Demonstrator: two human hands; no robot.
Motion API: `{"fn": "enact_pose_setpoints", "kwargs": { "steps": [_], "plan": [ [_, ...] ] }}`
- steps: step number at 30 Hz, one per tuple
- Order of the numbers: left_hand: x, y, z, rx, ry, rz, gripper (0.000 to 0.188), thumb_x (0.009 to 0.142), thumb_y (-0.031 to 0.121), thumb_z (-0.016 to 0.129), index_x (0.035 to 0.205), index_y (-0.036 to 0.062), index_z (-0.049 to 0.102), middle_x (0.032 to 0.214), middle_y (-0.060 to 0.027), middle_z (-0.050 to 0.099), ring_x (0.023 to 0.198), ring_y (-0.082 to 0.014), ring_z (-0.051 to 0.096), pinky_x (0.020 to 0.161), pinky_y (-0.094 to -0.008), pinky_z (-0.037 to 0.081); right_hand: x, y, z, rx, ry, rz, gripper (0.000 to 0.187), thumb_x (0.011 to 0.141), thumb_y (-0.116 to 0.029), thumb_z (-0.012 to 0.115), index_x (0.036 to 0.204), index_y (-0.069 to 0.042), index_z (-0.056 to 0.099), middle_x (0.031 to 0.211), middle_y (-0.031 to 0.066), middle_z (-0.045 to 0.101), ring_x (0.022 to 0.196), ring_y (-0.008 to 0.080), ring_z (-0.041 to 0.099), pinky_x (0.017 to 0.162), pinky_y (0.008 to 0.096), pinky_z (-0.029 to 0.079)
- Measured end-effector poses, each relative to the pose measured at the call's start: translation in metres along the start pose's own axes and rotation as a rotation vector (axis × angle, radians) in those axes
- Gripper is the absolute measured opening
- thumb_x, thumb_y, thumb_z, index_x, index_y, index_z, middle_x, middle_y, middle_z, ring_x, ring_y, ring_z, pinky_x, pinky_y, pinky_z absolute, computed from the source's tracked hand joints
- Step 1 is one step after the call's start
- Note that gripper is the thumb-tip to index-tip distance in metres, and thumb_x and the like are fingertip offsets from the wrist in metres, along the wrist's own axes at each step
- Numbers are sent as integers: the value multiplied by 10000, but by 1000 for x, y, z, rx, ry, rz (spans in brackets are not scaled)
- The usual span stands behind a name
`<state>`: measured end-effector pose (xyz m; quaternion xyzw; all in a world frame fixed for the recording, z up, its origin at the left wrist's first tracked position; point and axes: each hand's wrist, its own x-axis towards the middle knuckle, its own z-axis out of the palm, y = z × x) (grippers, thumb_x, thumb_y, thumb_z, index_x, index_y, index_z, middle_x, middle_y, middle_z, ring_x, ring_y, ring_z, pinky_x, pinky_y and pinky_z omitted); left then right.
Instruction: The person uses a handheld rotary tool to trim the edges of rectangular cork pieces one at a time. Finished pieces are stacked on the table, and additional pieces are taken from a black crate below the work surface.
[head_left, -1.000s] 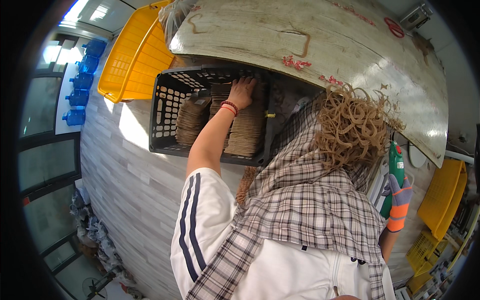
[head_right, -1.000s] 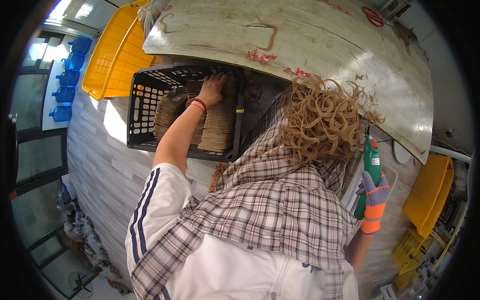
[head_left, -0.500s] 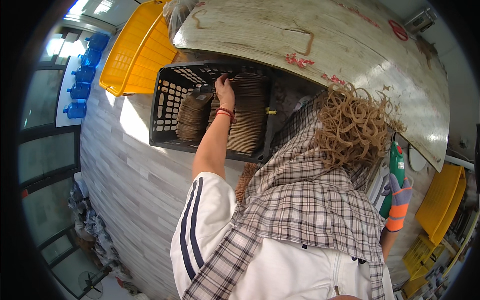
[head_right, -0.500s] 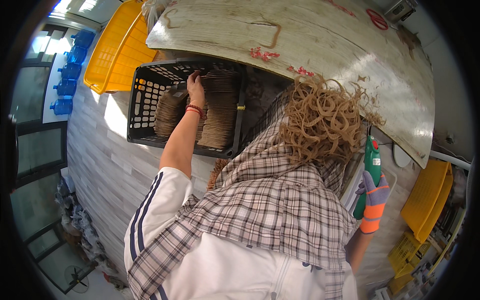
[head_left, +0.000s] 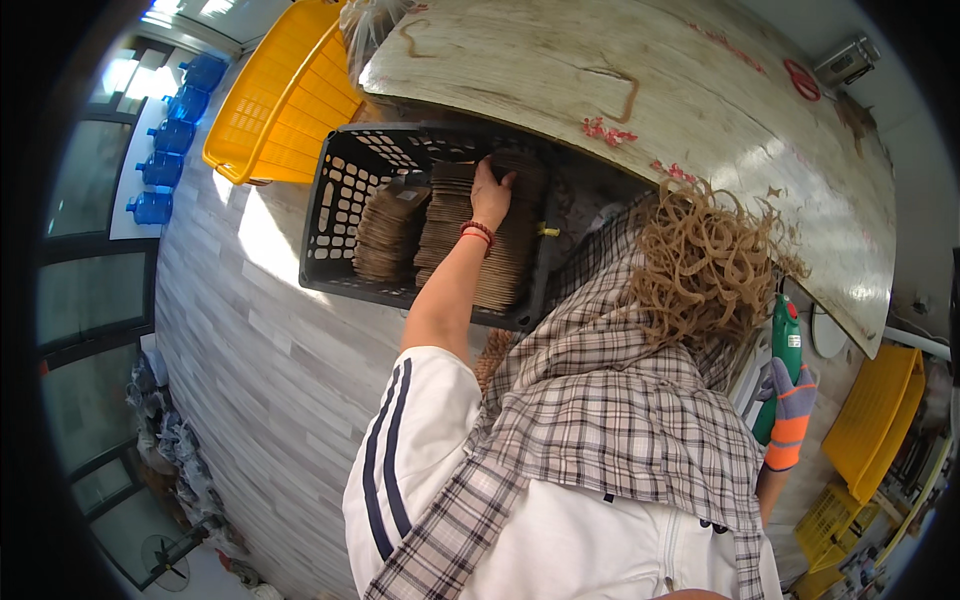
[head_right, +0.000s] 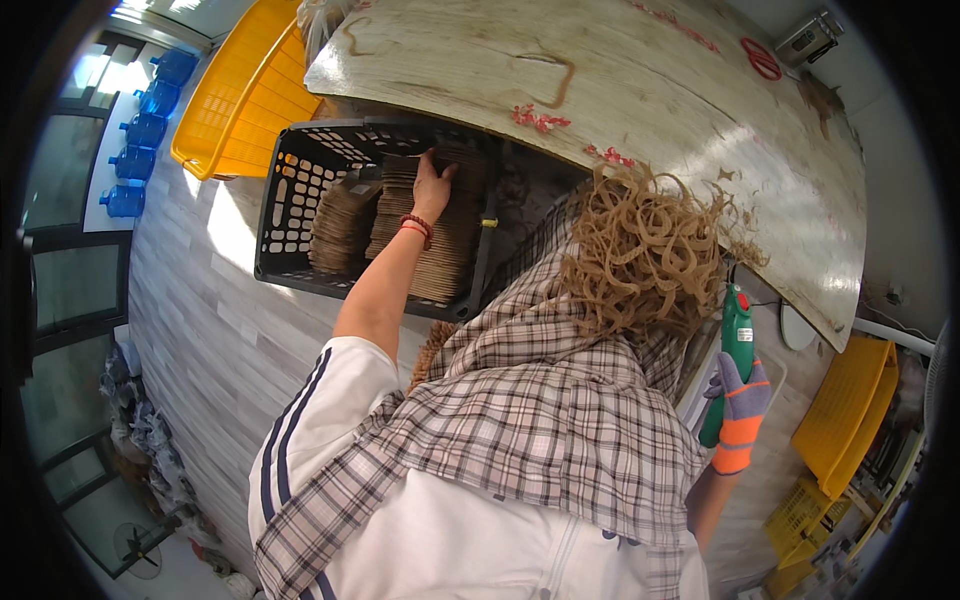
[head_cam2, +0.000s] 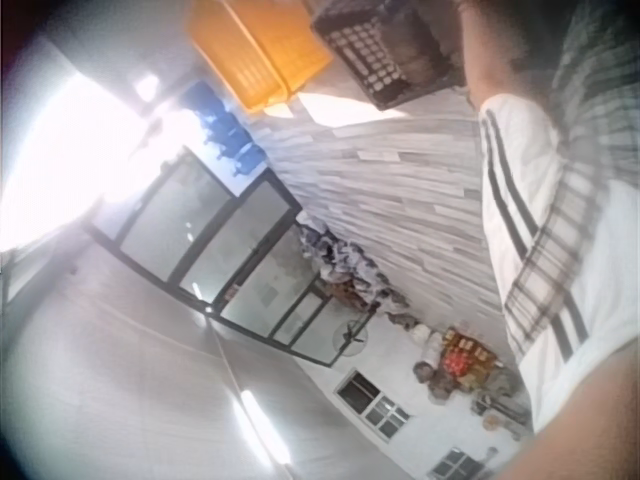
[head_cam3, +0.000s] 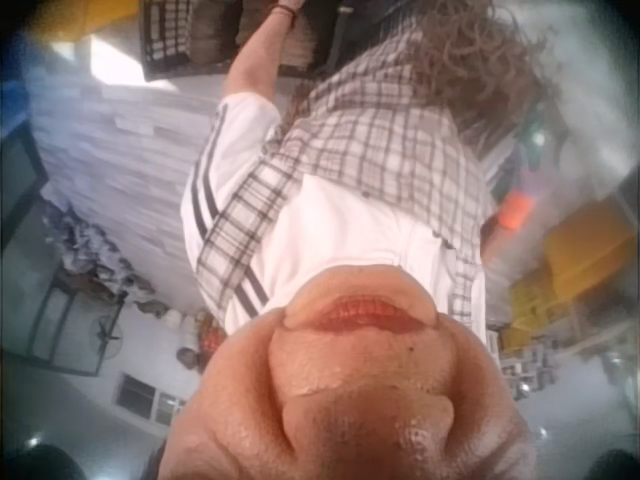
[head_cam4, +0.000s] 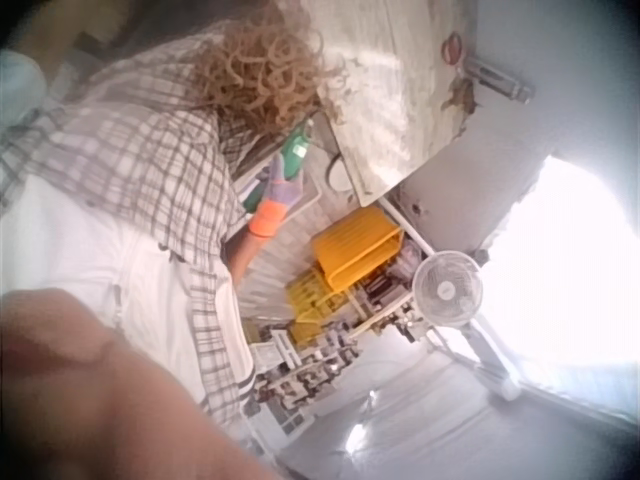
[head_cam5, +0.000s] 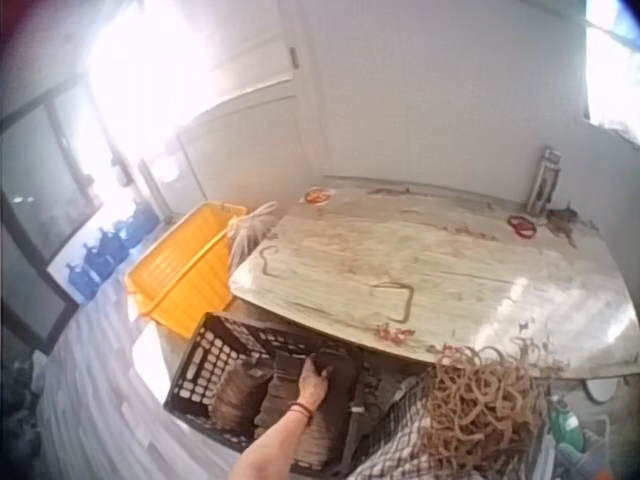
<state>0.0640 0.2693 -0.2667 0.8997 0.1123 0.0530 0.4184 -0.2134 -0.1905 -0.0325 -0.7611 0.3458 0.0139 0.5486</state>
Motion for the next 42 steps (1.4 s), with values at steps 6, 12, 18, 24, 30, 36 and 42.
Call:
{"fn": "enact_pose_setpoints", "kwargs": {
  "steps": [6, 12, 18, 24, 30, 36, 42],
  "plan": [
    [10, -27, -9, -90, -45, 68, 617, 854, 239, 640, 1379, 56, 373, 1373, -185, 433, 1256, -364, 425, 1019, -397, 375, -2, -4, -1, -25, -6, -48, 215, 850, -146, 682, 946, -2, 556, 634, 55, 558, 458, 116, 536, 411, 243, 438],
    [7, -24, -6, -54, 93, 170, 636, 846, 257, 652, 1388, 78, 373, 1397, -175, 413, 1296, -346, 382, 1045, -415, 336, 1, 5, -5, 3, 10, 3, 220, 849, -146, 683, 956, -3, 555, 627, 57, 557, 445, 119, 530, 409, 242, 437],
    [-4, -13, -15, 245, 94, 291, 650, 843, 318, 650, 1395, 106, 378, 1439, -172, 364, 1324, -336, 343, 1065, -453, 281, -5, -1, -4, -5, 21, 6, 222, 848, -149, 685, 954, 0, 558, 624, 60, 563, 445, 119, 531, 408, 243, 438],
    [-9, -9, -23, 330, 111, 350, 585, 848, 296, 638, 1365, 125, 427, 1440, -165, 364, 1322, -330, 344, 1067, -462, 279, -3, -1, -8, -38, 7, -62, 222, 847, -151, 687, 947, 1, 560, 623, 62, 564, 447, 118, 529, 406, 246, 441],
    [-3, -3, -25, 379, 100, 437, 532, 848, 253, 618, 1342, 135, 461, 1414, -149, 404, 1323, -300, 352, 1081, -459, 266, -6, -1, -9, -10, -3, -27, 223, 847, -154, 685, 946, 0, 556, 615, 61, 559, 444, 118, 528, 405, 249, 441],
    [-15, 7, -27, 591, 16, 360, 546, 871, 293, 598, 1366, 131, 435, 1392, -143, 432, 1291, -304, 389, 1073, -460, 277, -20, -20, -6, -62, -16, 1, 160, 882, -134, 647, 903, 9, 580, 670, 29, 579, 542, 78, 529, 473, 222, 397],
    [-14, -2, -23, 342, 171, 300, 682, 878, 387, 583, 1438, 105, 312, 1483, -134, 312, 1384, -291, 257, 1118, -474, 197, -17, -20, -7, -79, -19, 3, 151, 890, -112, 630, 944, 24, 589, 704, 42, 589, 580, 93, 548, 504, 225, 402]
  ]
}}
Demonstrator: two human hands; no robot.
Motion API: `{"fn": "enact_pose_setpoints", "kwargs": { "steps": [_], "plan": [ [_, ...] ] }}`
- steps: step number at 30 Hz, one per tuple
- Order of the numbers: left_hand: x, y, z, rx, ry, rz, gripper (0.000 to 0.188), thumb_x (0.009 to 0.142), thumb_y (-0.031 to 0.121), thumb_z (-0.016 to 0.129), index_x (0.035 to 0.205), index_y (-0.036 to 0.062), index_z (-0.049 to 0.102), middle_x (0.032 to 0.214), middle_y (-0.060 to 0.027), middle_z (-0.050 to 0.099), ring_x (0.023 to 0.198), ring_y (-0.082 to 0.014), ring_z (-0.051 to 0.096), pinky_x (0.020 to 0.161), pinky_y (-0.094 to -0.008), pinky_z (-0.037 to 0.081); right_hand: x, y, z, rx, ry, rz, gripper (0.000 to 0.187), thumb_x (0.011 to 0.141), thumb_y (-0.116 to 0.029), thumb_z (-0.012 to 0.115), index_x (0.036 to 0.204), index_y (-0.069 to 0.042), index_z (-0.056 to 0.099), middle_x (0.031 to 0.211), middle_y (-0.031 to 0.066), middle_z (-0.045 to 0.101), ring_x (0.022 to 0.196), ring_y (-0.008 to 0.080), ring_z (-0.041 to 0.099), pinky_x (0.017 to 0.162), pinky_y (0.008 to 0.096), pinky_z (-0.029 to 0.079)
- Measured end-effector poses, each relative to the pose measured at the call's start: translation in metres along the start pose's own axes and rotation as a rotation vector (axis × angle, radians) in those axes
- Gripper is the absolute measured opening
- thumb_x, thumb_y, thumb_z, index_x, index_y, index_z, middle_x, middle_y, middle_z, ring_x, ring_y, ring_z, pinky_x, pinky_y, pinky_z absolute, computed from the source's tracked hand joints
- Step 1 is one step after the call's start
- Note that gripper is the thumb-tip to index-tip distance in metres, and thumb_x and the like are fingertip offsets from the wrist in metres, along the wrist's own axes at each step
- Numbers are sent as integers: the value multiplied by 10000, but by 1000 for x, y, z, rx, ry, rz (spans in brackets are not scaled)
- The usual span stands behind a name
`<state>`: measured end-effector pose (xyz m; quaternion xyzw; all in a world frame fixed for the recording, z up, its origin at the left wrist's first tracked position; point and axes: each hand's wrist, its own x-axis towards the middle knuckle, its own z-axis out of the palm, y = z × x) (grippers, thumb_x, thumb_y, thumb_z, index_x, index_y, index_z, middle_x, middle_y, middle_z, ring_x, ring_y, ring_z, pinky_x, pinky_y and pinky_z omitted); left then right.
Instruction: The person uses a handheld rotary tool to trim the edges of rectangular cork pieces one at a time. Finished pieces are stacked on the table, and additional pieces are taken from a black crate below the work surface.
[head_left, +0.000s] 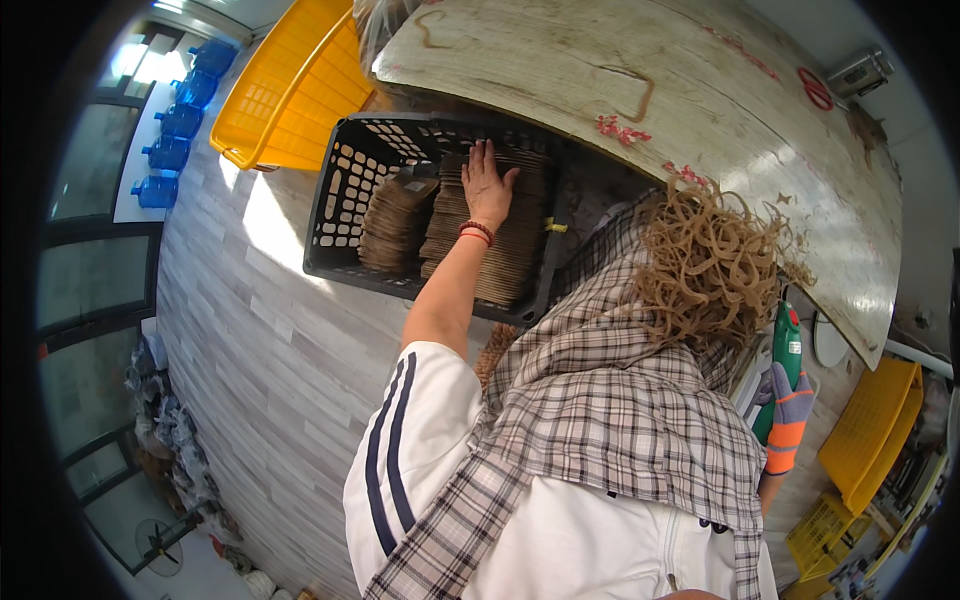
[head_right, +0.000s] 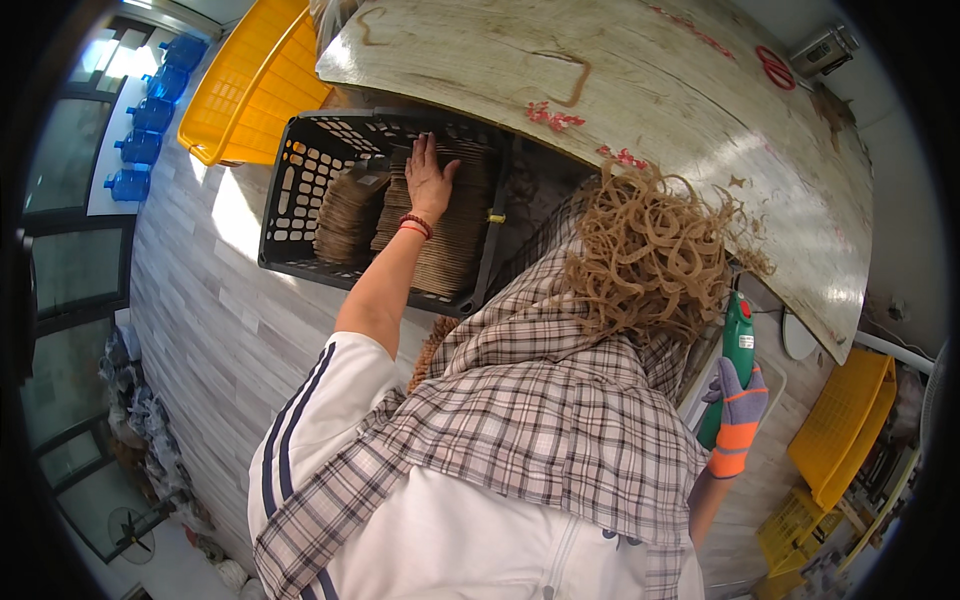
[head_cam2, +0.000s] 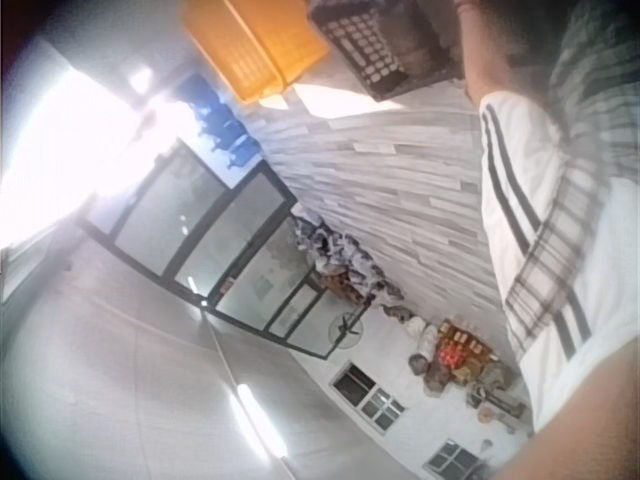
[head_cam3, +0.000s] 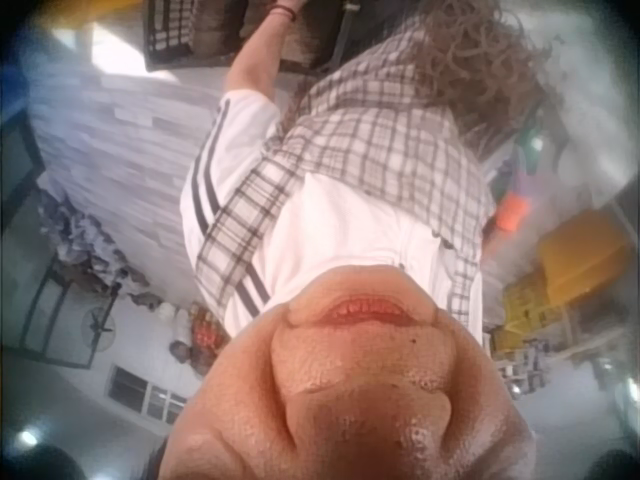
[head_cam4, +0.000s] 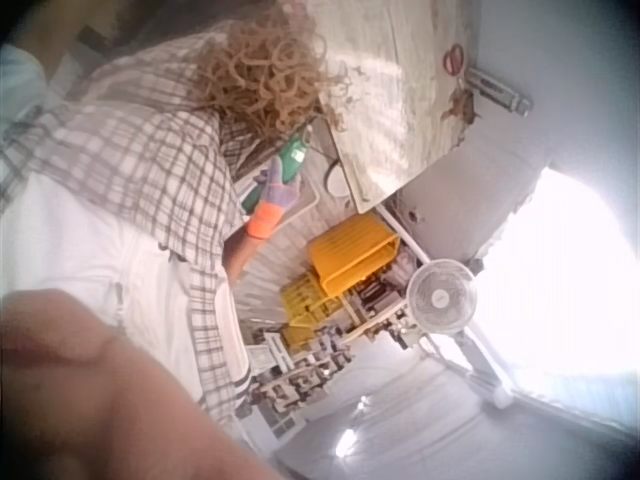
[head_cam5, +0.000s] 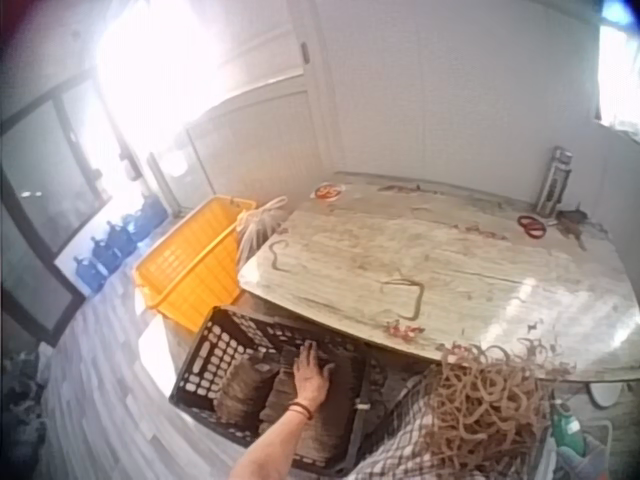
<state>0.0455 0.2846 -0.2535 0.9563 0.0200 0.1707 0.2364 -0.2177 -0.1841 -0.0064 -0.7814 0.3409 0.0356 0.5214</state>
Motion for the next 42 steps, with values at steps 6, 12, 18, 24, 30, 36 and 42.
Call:
{"fn": "enact_pose_setpoints", "kwargs": {
  "steps": [6, 12, 18, 24, 30, 36, 42],
  "plan": [
    [3, -38, -13, -21, -65, -105, 651, 886, 422, 571, 1409, 94, 363, 1480, -154, 300, 1387, -290, 244, 1112, -493, 193, 17, 49, -19, 11, 56, -130, 164, 897, -121, 622, 956, 26, 583, 663, 70, 581, 510, 146, 560, 459, 252, 431],
    [2, -143, -112, 119, -96, -983, 577, 857, 331, 575, 1326, 18, 452, 1389, -224, 403, 1306, -366, 361, 1068, -456, 308, 30, 66, -24, 8, 69, -46, 161, 898, -128, 620, 957, 16, 580, 627, 72, 566, 459, 156, 545, 408, 275, 436],
    [-58, -314, -145, 71, -269, -1291, 422, 823, 191, 619, 1223, 61, 582, 1281, -153, 553, 1159, -258, 551, 982, -360, 446, 44, 38, -6, -37, -13, -37, 181, 905, -143, 615, 989, 17, 604, 614, 67, 565, 464, 146, 541, 414, 272, 421],
    [-14, -227, -110, 760, -945, -639, 658, 694, 19, 739, 1294, 215, 557, 1268, -65, 582, 1151, -242, 568, 954, -316, 487, 24, 43, -13, -22, 54, 66, 212, 918, -161, 600, 1028, 19, 620, 633, 81, 584, 463, 140, 538, 417, 267, 413],
    [3, -219, -107, 734, -974, -679, 576, 845, 54, 593, 1378, 224, 454, 1395, -31, 470, 1210, -223, 522, 926, -348, 502, 17, 39, -12, -9, 59, 87, 214, 928, -154, 583, 1042, 23, 621, 647, 83, 592, 468, 141, 541, 417, 267, 410],
    [-4, -191, -129, 310, -322, -1152, 400, 808, 182, 629, 1193, 100, 558, 1277, -136, 514, 1165, -308, 499, 945, -408, 438, 23, 35, -12, -84, 48, 36, 222, 931, -149, 579, 1056, 29, 624, 657, 76, 598, 488, 127, 532, 440, 257, 399],
    [-51, -78, -214, 622, 451, -340, 788, 743, 187, 729, 1380, 37, 290, 1395, -226, 309, 1344, -358, 252, 1083, -519, 190, 16, 28, -8, -73, 66, 102, 236, 945, -154, 555, 1072, 33, 623, 688, 73, 611, 520, 118, 538, 461, 247, 393]
  ]
}}
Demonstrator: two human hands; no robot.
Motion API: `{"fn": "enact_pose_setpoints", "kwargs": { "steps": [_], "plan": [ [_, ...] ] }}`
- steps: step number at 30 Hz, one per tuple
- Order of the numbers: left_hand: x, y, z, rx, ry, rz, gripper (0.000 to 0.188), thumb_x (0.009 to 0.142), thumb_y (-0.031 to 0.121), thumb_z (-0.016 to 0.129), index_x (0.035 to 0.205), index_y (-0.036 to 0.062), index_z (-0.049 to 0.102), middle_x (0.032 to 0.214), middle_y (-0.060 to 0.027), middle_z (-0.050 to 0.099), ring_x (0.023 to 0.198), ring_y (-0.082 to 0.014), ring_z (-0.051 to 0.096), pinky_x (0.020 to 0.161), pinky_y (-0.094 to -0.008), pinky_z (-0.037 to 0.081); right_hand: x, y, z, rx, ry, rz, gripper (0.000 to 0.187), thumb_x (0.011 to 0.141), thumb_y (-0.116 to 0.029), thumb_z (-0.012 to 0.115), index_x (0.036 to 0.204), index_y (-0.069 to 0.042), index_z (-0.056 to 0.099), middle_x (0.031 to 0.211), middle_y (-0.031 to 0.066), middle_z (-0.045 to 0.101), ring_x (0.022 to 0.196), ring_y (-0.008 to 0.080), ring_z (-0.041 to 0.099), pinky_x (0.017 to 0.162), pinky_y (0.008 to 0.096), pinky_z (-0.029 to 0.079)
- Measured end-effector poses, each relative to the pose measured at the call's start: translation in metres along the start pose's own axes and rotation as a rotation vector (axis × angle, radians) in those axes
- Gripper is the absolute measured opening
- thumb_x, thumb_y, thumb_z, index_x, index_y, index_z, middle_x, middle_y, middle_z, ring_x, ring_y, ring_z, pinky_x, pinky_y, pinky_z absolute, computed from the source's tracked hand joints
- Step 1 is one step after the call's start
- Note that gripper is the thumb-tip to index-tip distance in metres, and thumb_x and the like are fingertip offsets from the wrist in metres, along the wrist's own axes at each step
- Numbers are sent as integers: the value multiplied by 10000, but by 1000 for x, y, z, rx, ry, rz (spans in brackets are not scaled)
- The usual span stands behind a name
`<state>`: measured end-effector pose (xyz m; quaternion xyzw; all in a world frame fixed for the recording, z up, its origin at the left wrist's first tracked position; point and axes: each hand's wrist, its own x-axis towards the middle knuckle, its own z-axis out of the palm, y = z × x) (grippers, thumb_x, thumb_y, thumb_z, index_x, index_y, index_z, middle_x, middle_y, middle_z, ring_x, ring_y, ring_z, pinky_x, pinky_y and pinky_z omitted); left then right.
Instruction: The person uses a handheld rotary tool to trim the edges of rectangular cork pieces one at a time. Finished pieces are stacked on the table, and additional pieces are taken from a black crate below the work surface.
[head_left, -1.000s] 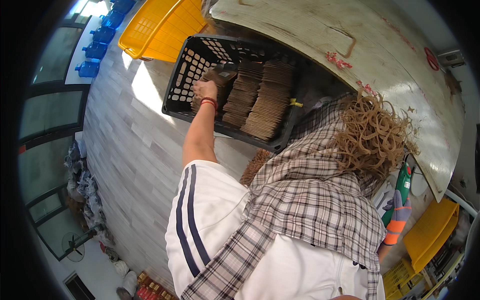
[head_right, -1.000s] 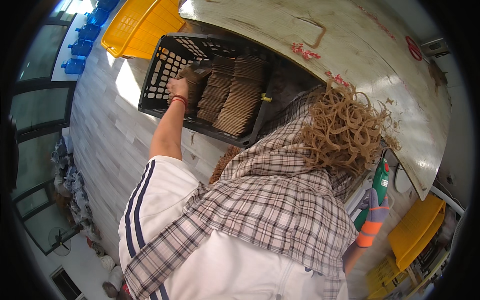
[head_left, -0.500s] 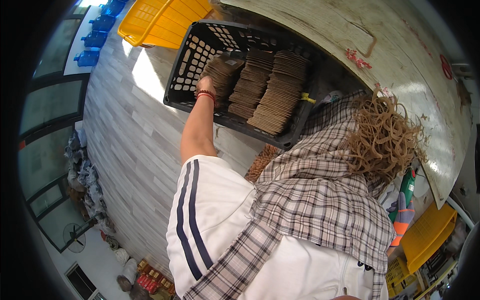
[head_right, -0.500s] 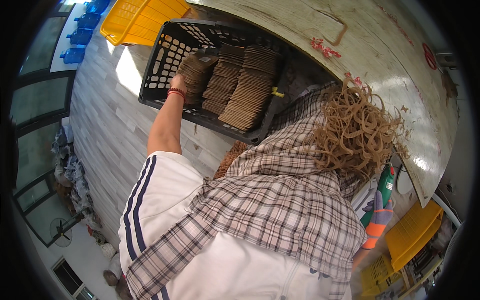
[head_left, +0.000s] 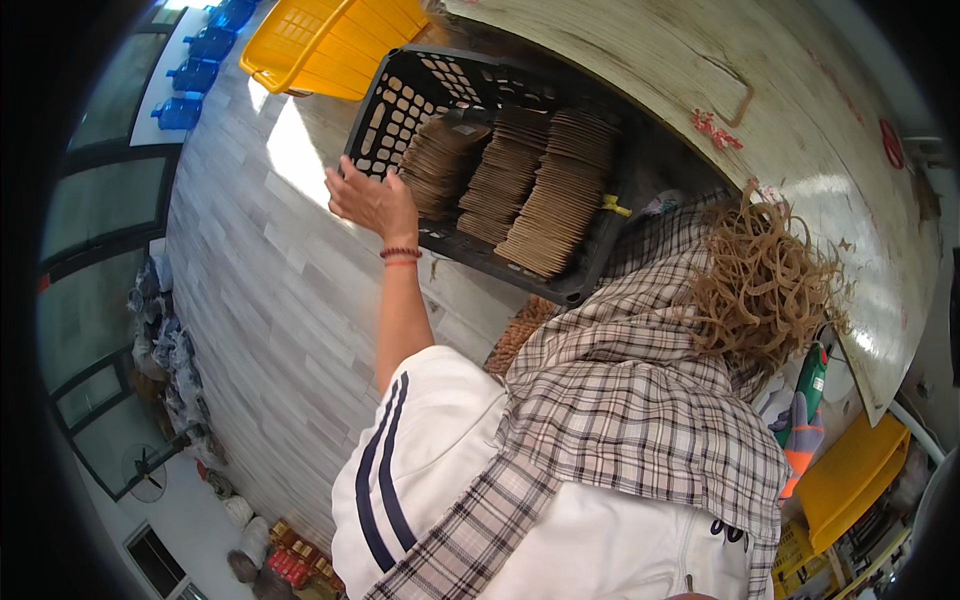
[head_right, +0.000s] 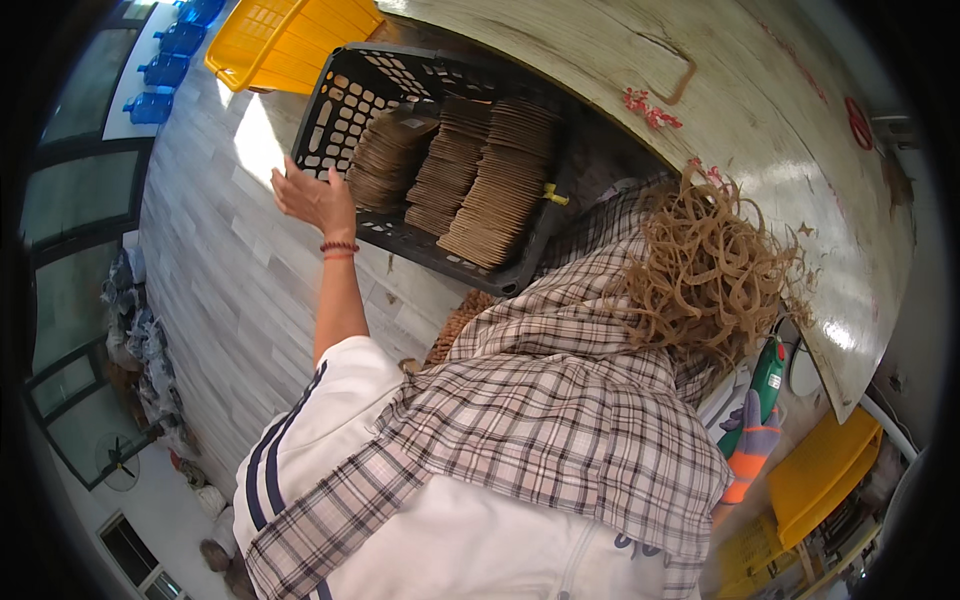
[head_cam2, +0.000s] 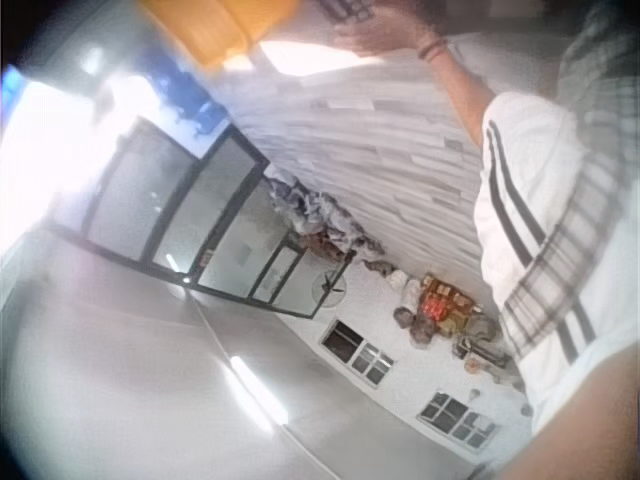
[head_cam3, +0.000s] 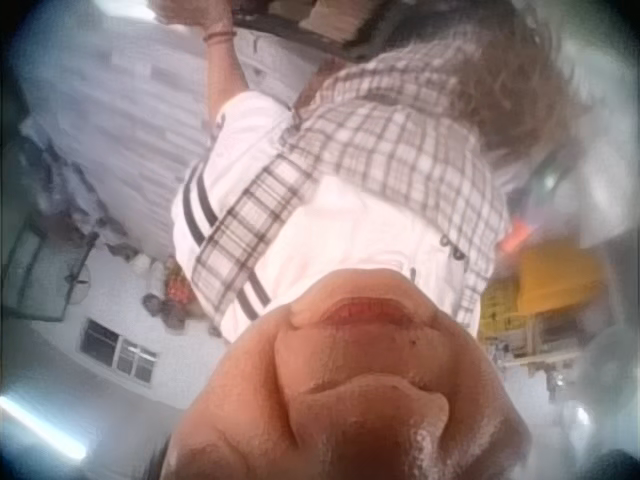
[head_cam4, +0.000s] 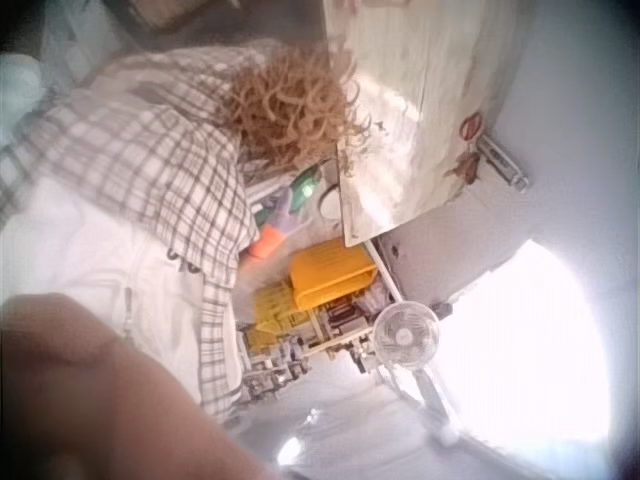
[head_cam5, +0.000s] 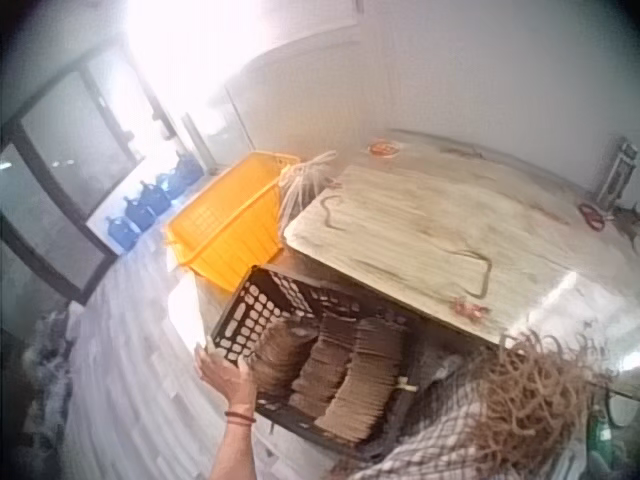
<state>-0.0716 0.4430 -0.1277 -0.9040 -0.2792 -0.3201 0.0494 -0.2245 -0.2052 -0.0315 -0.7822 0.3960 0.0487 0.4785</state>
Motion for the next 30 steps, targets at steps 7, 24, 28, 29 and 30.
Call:
{"fn": "enact_pose_setpoints", "kwargs": {
  "steps": [7, 24, 28, 29, 30],
  "plan": [
    [-89, -40, 8, -1209, -468, -1400, 931, 702, 425, 770, 1424, 134, 260, 1312, -162, 420, 1206, -322, 395, 948, -618, 322, 22, 11, 0, 71, -66, -28, 241, 895, -205, 643, 963, 24, 608, 649, 71, 589, 476, 125, 518, 429, 261, 390],
    [-87, -17, 63, -1370, -215, -1610, 368, 627, -141, 489, 934, 60, 454, 908, -108, 504, 719, -284, 489, 500, -458, 433, 29, 8, 9, -296, 86, -105, 425, 841, -347, 698, 1008, 43, 666, 697, 113, 664, 510, 160, 592, 550, 295, 503],
    [-76, 4, 62, -1311, -219, -1657, 202, 658, -91, 490, 815, 35, 471, 859, -107, 520, 687, -287, 500, 520, -458, 450, 24, 8, 15, -212, 78, -109, 423, 844, -334, 697, 1031, 43, 656, 691, 108, 659, 505, 158, 589, 543, 293, 505],
    [-72, 5, 62, -1278, -215, -1679, 204, 661, -90, 490, 818, 38, 468, 860, -107, 522, 688, -286, 497, 525, -456, 448, 28, 14, 17, -92, 53, -135, 356, 855, -279, 687, 1013, 37, 645, 666, 94, 630, 492, 149, 563, 507, 281, 464],
    [-69, 6, 62, -1294, -227, -1668, 208, 663, -90, 494, 822, 40, 464, 868, -107, 517, 699, -288, 492, 530, -457, 445, 32, 19, 17, 24, 26, -159, 290, 865, -225, 677, 995, 31, 634, 641, 79, 601, 478, 140, 538, 470, 270, 423]
  ]
}}
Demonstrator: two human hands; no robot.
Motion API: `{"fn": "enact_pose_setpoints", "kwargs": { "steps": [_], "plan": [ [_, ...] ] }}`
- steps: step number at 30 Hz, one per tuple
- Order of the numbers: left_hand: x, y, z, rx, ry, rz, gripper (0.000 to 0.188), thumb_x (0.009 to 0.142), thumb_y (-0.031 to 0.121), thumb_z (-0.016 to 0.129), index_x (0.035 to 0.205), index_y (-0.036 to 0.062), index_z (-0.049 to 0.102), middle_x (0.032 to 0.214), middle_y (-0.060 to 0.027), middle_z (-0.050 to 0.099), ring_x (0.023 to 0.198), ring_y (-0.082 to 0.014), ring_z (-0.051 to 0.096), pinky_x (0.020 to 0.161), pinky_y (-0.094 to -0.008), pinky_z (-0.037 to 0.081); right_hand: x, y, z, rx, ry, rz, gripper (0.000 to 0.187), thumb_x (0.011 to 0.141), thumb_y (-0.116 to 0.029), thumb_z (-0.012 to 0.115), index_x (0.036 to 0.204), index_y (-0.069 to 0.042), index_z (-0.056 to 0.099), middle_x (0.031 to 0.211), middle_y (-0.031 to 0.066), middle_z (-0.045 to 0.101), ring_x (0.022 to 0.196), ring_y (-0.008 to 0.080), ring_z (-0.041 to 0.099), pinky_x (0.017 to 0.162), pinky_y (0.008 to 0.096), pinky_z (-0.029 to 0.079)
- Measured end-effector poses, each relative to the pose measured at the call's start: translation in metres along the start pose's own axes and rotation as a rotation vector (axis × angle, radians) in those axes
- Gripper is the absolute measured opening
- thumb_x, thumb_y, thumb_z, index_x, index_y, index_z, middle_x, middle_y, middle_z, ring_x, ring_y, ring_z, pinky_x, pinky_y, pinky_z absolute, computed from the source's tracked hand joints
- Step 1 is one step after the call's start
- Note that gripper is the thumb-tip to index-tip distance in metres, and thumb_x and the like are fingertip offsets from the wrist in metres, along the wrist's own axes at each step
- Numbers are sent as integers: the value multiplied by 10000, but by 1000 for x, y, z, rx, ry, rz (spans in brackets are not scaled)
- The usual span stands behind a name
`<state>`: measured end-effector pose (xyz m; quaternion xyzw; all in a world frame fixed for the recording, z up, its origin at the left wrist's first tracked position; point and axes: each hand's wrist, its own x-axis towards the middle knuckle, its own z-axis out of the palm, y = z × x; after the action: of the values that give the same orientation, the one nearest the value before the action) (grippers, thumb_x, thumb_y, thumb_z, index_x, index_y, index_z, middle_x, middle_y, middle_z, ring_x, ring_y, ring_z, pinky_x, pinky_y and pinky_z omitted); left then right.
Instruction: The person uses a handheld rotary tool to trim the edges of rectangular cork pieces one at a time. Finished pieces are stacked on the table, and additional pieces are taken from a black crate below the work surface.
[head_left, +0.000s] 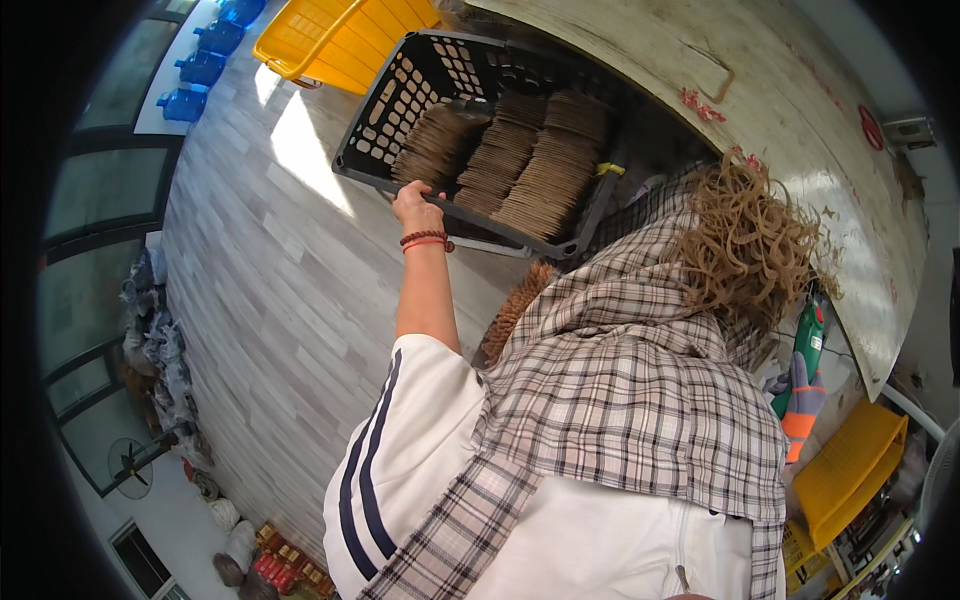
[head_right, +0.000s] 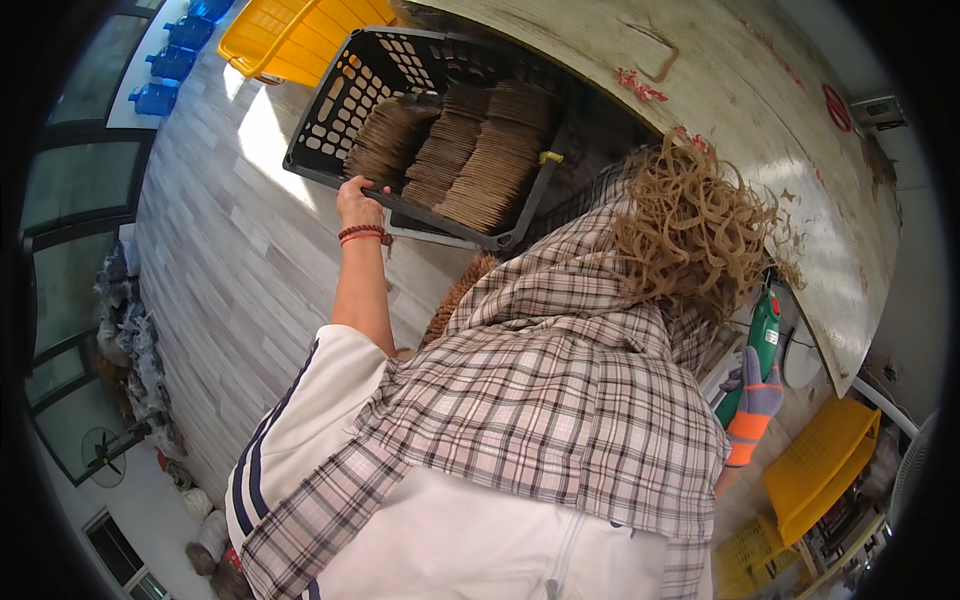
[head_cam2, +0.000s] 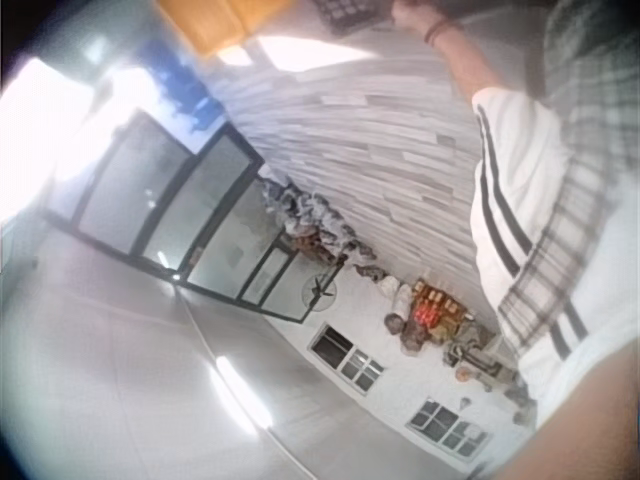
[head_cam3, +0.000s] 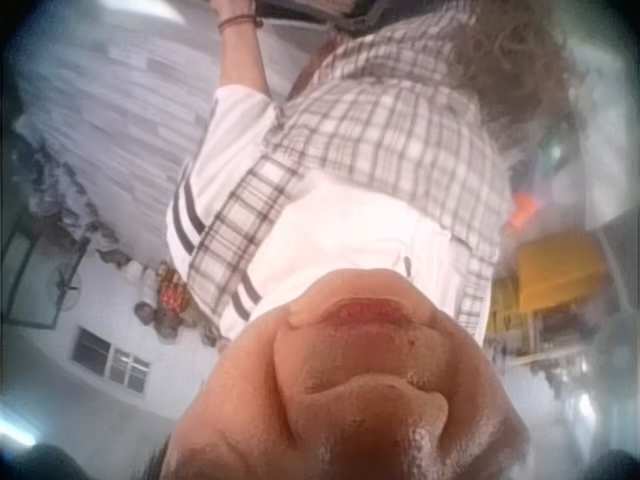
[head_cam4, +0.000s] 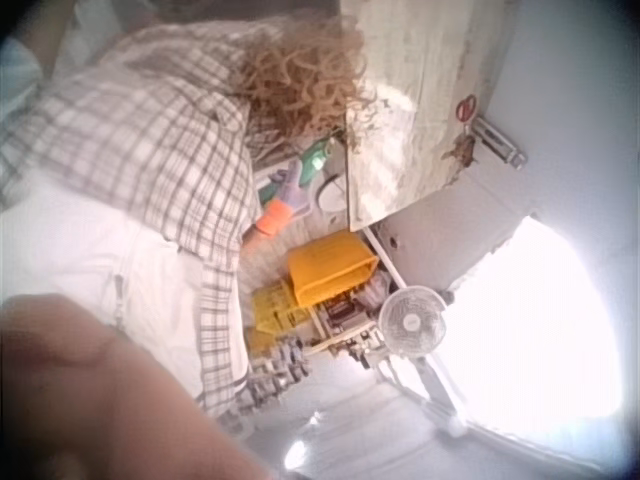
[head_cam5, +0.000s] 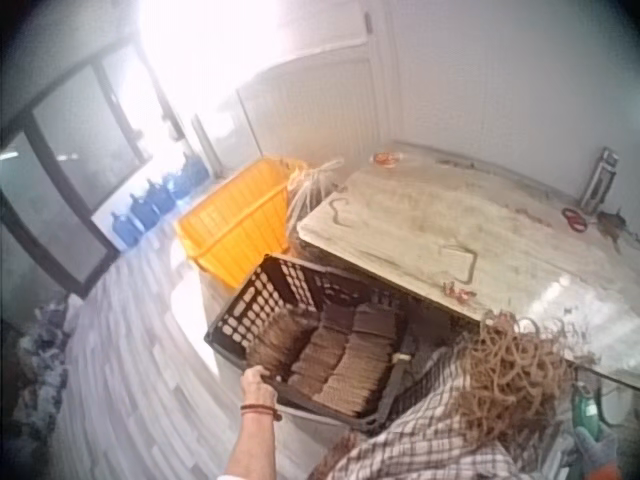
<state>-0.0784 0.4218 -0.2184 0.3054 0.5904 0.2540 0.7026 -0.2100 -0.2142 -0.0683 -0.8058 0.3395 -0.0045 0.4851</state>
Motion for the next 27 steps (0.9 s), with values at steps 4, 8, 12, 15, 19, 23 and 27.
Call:
{"fn": "enact_pose_setpoints", "kwargs": {
  "steps": [4, 8, 12, 15, 19, 23, 27],
  "plan": [
    [6, 9, -10, -2, -58, -30, 382, 642, -119, 497, 941, 113, 447, 995, -85, 470, 806, -280, 449, 553, -445, 402, 12, 2, 1, 215, -70, 82, 240, 857, -161, 684, 971, 21, 578, 596, 89, 566, 408, 160, 528, 376, 277, 430],
    [-2, 21, 3, 5, -69, -11, 490, 633, -131, 490, 1001, 189, 453, 1021, -41, 464, 833, -250, 438, 590, -436, 370, 14, 8, -4, 227, -75, 90, 237, 859, -160, 679, 977, 18, 578, 600, 94, 568, 395, 169, 524, 372, 281, 431],
    [-5, 28, 13, 15, -71, 52, 525, 636, -130, 490, 1045, 198, 465, 1001, -32, 474, 819, -241, 445, 608, -436, 354, 32, 42, -11, 389, -102, 101, 233, 858, -163, 680, 968, 17, 580, 599, 91, 567, 385, 171, 519, 368, 285, 430],
    [-37, 33, 18, 14, -38, 126, 559, 638, -129, 496, 1087, 202, 471, 992, -25, 480, 820, -237, 451, 601, -436, 348, 24, 38, -10, 385, -81, 129, 231, 855, -166, 683, 956, 16, 583, 600, 89, 566, 382, 170, 515, 365, 287, 430],
    [-36, 35, 7, -2, 33, 159, 573, 639, -133, 503, 1109, 195, 475, 975, -13, 490, 807, -240, 460, 602, -435, 354, 28, 33, -4, 293, -65, 122, 226, 850, -163, 688, 940, 15, 583, 601, 89, 568, 384, 173, 516, 364, 288, 427],
    [-38, 31, -21, -55, -4, 132, 610, 639, -129, 494, 1142, 216, 479, 1014, -32, 489, 851, -243, 447, 613, -431, 368, 25, 25, -3, 293, -58, 64, 231, 845, -163, 696, 928, 19, 581, 599, 85, 567, 400, 168, 524, 371, 290, 427],
    [-10, 16, -60, -116, -134, 67, 406, 676, -126, 477, 932, 189, 481, 999, -70, 526, 886, -308, 508, 620, -506, 414, 30, 37, -1, 347, -103, 47, 235, 844, -160, 697, 933, 25, 583, 599, 91, 568, 412, 173, 530, 377, 291, 428]
  ]
}}
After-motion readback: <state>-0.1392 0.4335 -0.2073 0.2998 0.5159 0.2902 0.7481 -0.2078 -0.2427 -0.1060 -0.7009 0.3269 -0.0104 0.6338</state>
